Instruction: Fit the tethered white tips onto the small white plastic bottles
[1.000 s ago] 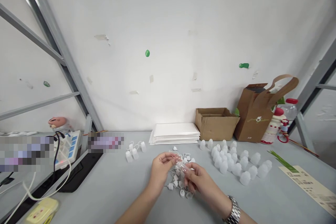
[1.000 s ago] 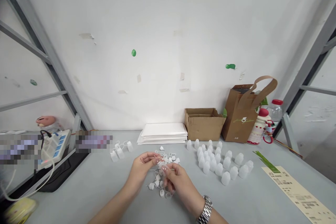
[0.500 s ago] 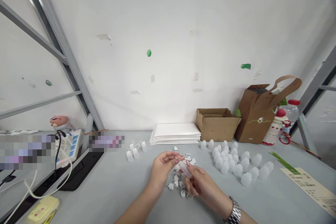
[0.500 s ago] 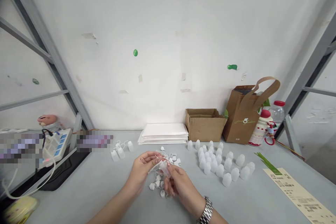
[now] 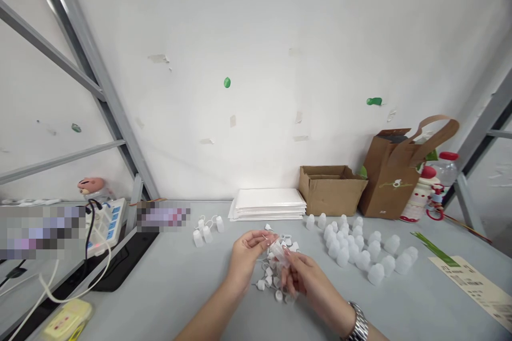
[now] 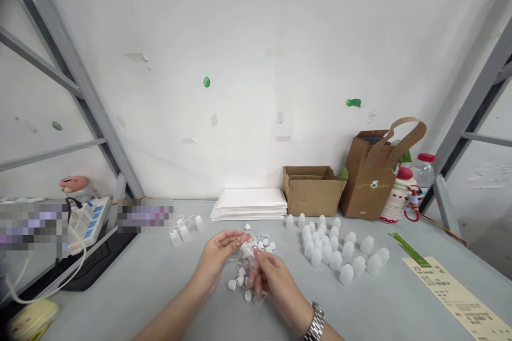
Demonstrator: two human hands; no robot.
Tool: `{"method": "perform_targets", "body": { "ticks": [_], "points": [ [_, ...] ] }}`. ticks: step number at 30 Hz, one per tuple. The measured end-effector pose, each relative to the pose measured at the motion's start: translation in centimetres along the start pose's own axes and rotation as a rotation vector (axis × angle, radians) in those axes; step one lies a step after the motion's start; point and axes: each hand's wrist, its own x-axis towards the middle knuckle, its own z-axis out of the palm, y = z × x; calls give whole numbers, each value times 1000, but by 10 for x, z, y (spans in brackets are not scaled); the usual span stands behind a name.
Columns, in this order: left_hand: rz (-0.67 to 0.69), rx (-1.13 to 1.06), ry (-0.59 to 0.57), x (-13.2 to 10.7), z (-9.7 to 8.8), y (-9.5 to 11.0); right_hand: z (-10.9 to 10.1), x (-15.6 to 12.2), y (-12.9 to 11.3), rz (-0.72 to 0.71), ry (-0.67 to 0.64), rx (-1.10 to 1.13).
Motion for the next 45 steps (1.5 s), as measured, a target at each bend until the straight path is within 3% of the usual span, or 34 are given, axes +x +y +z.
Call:
{"method": "perform_targets", "body": {
  "ticks": [4,11,18,21,28,30,35,45],
  "points": [
    [47,46,51,1,0,-2,-1,1,-3,-73,100,-62],
    [18,39,18,-3,3,8,0,-1,2,10,-2,-124],
    [25,25,31,-3,3,8,-1,4,4,-152,196,-263],
    [29,14,-3,-2,2,7,-2,2,3,-120,106,-235],
    [68,-5,-52,-4,2,8,-1,-2,-1,37,-104,86],
    [70,6,-41,-5,3,10,0,-2,-1,26,-91,80],
    [74,7,2,-6,4,10,-1,1,-3,-162,24,-128],
    [67,31,-22,-6,7,7,-5,0,3,-20,-117,106]
  ]
}}
